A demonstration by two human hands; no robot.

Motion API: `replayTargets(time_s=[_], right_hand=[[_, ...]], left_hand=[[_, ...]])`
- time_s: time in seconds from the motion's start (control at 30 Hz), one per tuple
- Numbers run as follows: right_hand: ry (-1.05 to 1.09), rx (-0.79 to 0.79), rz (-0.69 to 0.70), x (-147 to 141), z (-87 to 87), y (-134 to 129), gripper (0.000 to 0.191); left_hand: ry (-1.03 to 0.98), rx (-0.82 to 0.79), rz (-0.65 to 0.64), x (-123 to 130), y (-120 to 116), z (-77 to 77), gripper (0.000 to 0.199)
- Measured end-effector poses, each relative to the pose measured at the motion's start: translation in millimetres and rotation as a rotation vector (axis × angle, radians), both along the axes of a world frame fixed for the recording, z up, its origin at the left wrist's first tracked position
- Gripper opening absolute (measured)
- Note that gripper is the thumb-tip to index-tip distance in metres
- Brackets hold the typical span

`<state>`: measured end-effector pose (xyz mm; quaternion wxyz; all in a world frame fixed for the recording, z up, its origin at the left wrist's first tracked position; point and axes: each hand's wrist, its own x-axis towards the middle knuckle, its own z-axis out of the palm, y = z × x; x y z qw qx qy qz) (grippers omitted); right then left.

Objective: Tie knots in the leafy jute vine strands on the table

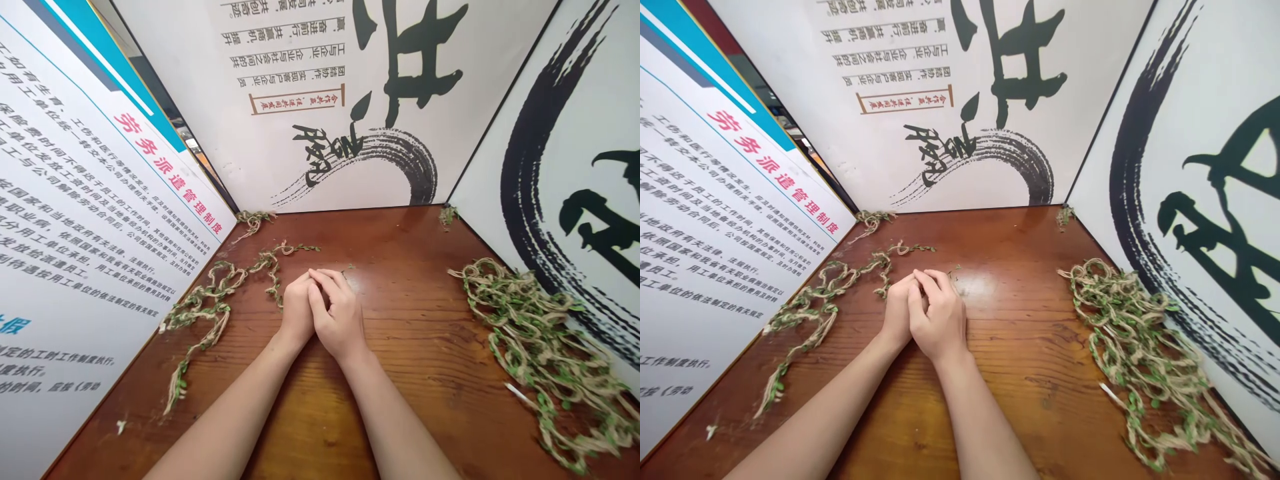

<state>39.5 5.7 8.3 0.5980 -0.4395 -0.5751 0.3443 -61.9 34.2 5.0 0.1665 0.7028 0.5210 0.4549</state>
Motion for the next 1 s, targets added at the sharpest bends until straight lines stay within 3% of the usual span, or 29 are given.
replayTargets(time_s=[0.13, 0.4, 0.53, 0.6, 0.73, 0.87, 1.0], right_hand=[[-0.187, 0.072, -0.072, -1, -7.8, 4, 0.039], [-0.148, 0.029, -0.157, 4, -20.7, 13, 0.041], [-0.178, 0.019, -0.232, 12, -22.8, 16, 0.039], [-0.167, -0.006, -0.242, 13, -22.3, 16, 0.031], [-0.029, -0.164, -0.198, 10, -20.0, 15, 0.021], [0.135, -0.284, -0.152, 8, -17.0, 16, 0.015], [0.185, -0.311, -0.103, 9, -17.1, 19, 0.022]], left_hand=[[-0.071, 0.037, -0.027, 1, 0, 2.2, 0.026], [-0.125, -0.087, 0.026, 0, -1, 2.0, 0.019], [0.012, -0.159, 0.099, 3, -4, 2.0, 0.018], [0.046, -0.198, 0.095, 4, -5, 3.0, 0.030], [-0.321, -0.245, 0.011, 3, -3, 5.6, 0.045], [-0.780, -0.430, -0.097, 3, 2, 7.6, 0.037], [-0.857, -0.468, -0.198, 5, 2, 7.9, 0.025]])
